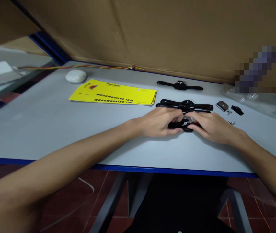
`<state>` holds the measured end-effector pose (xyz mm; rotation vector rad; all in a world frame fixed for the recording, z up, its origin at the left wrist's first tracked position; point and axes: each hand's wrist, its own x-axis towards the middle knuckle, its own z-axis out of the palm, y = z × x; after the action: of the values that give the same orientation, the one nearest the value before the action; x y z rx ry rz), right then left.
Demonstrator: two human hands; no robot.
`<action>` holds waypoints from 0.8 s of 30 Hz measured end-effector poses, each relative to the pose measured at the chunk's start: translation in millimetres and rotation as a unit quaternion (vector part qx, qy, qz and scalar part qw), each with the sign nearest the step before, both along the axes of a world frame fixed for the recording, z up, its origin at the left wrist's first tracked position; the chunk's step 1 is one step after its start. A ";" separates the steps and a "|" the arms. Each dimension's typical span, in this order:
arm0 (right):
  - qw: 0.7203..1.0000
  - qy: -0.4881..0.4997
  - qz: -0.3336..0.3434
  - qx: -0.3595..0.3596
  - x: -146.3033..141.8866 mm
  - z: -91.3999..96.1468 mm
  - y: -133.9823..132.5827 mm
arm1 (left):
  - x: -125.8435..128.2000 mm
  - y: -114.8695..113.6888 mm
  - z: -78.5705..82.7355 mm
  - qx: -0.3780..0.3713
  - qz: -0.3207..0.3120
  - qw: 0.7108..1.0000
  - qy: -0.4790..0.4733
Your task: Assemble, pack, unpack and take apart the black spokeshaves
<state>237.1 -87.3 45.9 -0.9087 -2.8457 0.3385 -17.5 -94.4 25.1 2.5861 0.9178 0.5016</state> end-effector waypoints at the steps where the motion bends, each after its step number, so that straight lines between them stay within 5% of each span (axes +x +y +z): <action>1: 1.000 0.001 0.000 -0.002 0.0 -0.1 0.2 | 0.0 0.1 -0.1 0.001 0.000 1.000 0.000; 24: 0.999 0.000 -0.010 -0.038 1.5 0.8 3.2 | 1.5 0.1 0.6 0.003 0.004 1.000 0.004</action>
<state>238.6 -84.0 46.7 -0.9508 -2.8385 0.4463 -16.0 -94.3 25.7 2.5921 0.9323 0.4976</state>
